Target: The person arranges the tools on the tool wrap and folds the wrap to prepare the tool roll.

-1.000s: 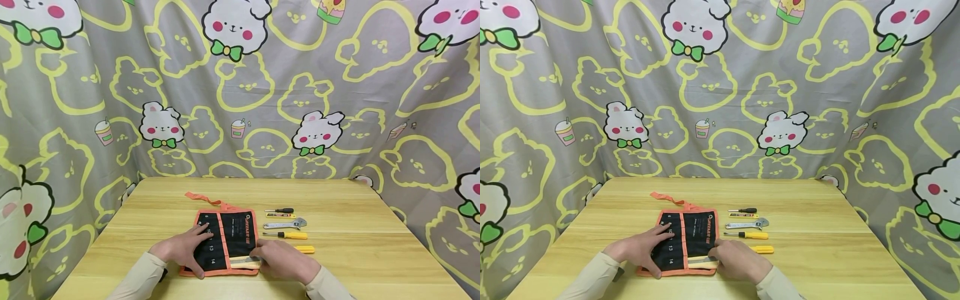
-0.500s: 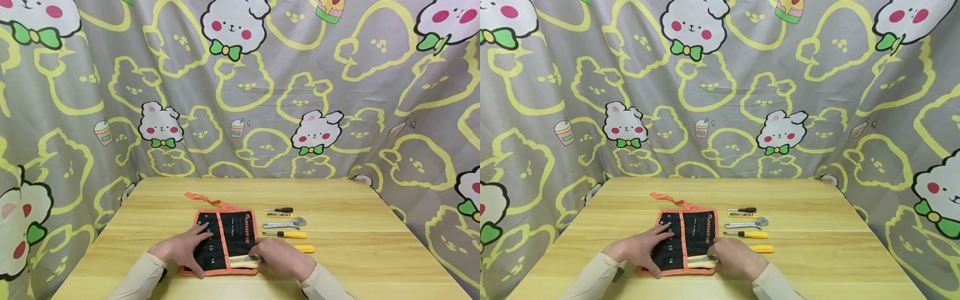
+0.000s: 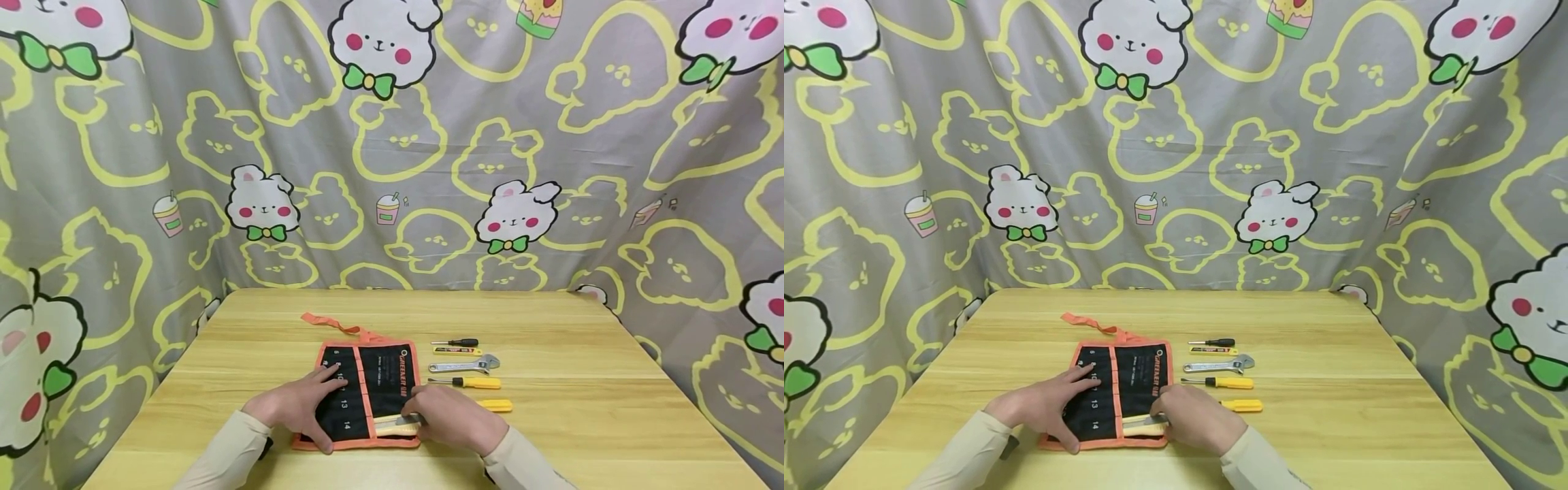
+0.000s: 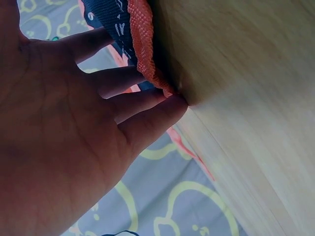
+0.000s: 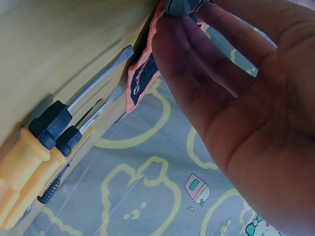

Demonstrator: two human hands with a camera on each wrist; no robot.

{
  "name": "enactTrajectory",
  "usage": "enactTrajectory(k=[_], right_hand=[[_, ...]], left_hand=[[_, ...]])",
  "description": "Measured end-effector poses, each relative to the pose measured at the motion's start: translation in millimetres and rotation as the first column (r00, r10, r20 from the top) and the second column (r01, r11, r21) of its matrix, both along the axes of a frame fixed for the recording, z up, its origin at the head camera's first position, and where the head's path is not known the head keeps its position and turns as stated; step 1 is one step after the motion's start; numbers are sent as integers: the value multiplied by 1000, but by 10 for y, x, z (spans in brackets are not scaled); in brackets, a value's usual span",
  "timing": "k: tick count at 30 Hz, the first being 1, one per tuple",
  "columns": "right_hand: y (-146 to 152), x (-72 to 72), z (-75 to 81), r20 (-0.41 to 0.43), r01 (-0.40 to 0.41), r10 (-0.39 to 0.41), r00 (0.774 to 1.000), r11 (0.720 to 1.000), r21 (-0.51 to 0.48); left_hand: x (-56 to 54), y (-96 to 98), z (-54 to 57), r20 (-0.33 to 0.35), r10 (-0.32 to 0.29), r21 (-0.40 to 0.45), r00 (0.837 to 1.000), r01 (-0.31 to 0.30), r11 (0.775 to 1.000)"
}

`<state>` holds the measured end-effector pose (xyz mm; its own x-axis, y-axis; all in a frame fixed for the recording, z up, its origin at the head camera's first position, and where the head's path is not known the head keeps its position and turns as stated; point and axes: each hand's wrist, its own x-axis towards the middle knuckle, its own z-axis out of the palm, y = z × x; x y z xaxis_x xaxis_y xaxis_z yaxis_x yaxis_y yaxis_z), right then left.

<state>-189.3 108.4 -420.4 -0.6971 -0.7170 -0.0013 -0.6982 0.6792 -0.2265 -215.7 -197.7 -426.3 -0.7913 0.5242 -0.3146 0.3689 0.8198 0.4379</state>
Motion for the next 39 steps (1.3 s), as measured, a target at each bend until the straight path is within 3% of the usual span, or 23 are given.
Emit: enactTrajectory(k=[39], right_hand=[[-123, -6, -37, 29, 5, -5, 1000, 1000, -2]], left_hand=[[-4, 2, -11, -16, -4, -12, 1000, 3, 1000]])
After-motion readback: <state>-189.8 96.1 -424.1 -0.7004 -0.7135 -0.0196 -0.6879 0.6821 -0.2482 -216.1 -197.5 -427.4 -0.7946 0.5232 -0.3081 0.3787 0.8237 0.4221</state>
